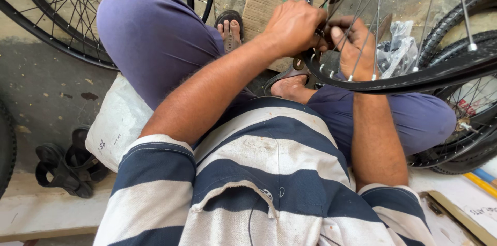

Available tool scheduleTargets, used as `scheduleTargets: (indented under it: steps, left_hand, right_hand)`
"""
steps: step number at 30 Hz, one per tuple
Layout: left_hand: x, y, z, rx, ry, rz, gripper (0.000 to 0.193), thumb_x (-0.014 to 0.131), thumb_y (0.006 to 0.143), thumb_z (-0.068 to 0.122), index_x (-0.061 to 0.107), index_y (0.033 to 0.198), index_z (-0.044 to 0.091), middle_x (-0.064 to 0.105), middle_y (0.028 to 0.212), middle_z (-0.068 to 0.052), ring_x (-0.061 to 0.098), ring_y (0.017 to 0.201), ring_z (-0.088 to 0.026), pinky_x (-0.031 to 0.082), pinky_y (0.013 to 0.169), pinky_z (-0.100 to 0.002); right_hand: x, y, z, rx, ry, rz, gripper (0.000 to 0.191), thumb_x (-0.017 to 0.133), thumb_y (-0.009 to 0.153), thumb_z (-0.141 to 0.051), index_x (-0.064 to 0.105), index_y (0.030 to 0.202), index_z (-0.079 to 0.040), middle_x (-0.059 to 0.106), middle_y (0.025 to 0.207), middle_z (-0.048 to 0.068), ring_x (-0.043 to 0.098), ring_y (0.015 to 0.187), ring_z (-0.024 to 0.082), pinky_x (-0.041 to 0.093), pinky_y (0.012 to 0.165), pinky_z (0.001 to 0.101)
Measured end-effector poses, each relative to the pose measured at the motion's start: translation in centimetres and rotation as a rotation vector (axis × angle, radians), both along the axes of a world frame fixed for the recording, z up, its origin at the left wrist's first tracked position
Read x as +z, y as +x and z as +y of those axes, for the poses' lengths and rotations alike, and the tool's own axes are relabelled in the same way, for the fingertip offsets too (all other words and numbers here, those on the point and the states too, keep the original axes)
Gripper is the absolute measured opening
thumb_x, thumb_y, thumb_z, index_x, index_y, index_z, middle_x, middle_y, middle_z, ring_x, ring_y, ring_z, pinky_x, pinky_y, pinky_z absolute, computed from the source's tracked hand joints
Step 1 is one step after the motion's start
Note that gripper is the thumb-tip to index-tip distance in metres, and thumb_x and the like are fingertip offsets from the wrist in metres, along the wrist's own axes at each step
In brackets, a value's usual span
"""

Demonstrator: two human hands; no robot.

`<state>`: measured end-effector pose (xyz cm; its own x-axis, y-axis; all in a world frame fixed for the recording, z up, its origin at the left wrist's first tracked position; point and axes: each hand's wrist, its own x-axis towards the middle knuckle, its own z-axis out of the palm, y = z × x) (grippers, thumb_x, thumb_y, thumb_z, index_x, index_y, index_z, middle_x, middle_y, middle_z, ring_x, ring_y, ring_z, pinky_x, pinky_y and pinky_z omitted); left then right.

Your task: The person sits on the floor lacing a bicycle wheel, threading spokes through the hub and seating them in the rim, then uses pliers to tighten spoke nipples while the wheel rests on a wooden spoke stand, spinning the wheel and adjusting the rim by hand.

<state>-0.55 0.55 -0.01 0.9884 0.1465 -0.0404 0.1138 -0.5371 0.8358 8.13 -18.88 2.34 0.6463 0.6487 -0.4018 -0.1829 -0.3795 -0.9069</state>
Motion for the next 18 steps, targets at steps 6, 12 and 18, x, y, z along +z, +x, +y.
scheduleTargets:
  steps: [6, 12, 18]
  left_hand:
    - [-0.8, 0.3, -0.8, 0.039, 0.099, -0.036, 0.034, 0.084, 0.076, 0.030, 0.068, 0.094, 0.005, 0.073, 0.083, -0.018, 0.071, 0.081, -0.040, 0.054, 0.069, -0.051]
    - [-0.1, -0.1, 2.1, 0.133, -0.085, -0.060, 0.031, 0.073, 0.098, 0.035, 0.070, 0.114, 0.009, 0.076, 0.102, -0.018, 0.071, 0.096, -0.039, 0.055, 0.080, -0.049]
    - [1.4, -0.9, 2.5, 0.118, -0.468, -0.043, 0.064, 0.073, 0.098, 0.044, 0.052, 0.142, 0.002, 0.076, 0.119, -0.017, 0.079, 0.106, -0.028, 0.062, 0.090, -0.039]
  right_hand:
    - [0.1, 0.8, 1.5, 0.193, -0.065, -0.038, 0.024, 0.065, 0.106, -0.005, 0.053, 0.124, 0.004, 0.070, 0.105, 0.011, 0.069, 0.089, 0.015, 0.057, 0.078, 0.0286]
    - [0.5, 0.4, 2.3, 0.230, -0.121, -0.001, 0.023, 0.062, 0.102, 0.001, 0.063, 0.125, 0.003, 0.072, 0.106, 0.009, 0.070, 0.089, 0.015, 0.059, 0.077, 0.0291]
    - [0.7, -0.4, 2.3, 0.143, -0.227, -0.335, 0.022, 0.066, 0.101, -0.003, 0.070, 0.122, 0.000, 0.074, 0.095, 0.008, 0.068, 0.085, 0.015, 0.056, 0.075, 0.0332]
